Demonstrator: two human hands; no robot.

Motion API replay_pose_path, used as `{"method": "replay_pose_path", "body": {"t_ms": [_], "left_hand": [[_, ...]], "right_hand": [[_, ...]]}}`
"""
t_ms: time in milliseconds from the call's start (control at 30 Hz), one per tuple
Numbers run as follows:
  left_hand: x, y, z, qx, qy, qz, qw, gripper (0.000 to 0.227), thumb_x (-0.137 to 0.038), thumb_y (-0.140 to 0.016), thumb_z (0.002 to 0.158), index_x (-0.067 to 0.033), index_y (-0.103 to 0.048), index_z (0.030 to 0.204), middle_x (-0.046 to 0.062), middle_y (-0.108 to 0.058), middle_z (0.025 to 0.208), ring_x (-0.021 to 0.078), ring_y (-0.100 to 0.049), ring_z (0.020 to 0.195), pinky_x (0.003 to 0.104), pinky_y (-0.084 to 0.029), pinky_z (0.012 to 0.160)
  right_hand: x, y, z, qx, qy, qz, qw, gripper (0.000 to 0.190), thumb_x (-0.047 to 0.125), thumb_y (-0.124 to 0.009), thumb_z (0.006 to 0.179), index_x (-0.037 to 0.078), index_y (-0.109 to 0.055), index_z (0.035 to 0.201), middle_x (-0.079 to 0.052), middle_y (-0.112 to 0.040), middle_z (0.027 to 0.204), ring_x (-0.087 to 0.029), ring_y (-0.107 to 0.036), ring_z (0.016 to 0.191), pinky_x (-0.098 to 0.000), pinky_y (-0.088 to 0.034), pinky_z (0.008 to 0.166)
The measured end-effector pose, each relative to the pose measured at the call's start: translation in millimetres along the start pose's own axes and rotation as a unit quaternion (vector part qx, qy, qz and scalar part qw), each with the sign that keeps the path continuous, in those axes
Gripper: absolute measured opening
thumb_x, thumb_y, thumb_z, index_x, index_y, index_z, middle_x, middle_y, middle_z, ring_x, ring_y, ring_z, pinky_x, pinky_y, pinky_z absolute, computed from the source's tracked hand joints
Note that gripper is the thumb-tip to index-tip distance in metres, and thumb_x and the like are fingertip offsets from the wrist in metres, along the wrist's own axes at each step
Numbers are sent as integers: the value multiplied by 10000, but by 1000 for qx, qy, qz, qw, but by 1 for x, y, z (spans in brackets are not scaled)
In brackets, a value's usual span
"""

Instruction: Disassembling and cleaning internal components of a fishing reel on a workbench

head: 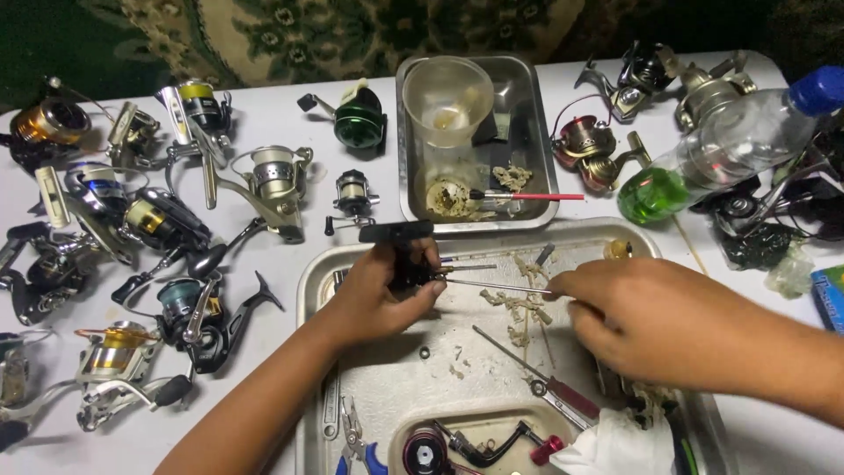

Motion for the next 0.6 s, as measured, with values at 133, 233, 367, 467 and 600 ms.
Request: {"method": "replay_pose_path", "body": {"t_ms": [133,233,367,467,600], "left_hand": [[-8,3,-1,-10,-2,-30,999,249,-251,-665,937,-129,-560,1128,29,-613,960,152,-598,757,268,-528,652],[-6,2,-1,-1,5,-30,1000,266,-262,-663,938,-133,-556,1145,31,-617,968,157,-626,779,257,-567,643],[-6,0,-1,21,10,-28,999,263,-266,-655,952,-140,-540,1152,29,-586,936,151,-588,765,268,-532,658],[-5,-2,-3,21,-7,-20,1000,295,-268,-663,946,-137,-532,1175,40,-600,1008,172,-620,842,295,-562,738],[-6,-10,-4,46,-9,20,999,293,-308,-655,938,-144,-570,1166,47,-654,1070,205,-645,944,352,-564,850]], "right_hand": [[-7,8,3,60,-9,51,997,440,307,-566,951,367,-664,1375,92,-800,1259,-137,-759,1155,-360,-553,1038],[-9,16,-8,152,-127,-62,978,597,477,-442,1029,773,-324,1534,34,-686,758,-117,-618,687,-270,-449,695],[-19,20,-13,114,-162,65,978,409,477,-549,973,572,-706,1338,61,-802,759,-90,-643,636,-233,-518,702],[-33,14,-10,83,-169,169,967,430,426,-588,923,468,-806,1291,195,-910,1155,-11,-826,1034,-247,-589,950],[-45,-5,-3,54,-127,233,963,447,389,-637,879,413,-824,1284,205,-850,1359,-19,-826,1235,-308,-581,1143]]}}
Point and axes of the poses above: each hand's wrist, its own z-axis towards the middle knuckle, its own y-axis out of the back of the hand, x = y × z, the point moved 8 cm from there along z, towards the middle knuckle
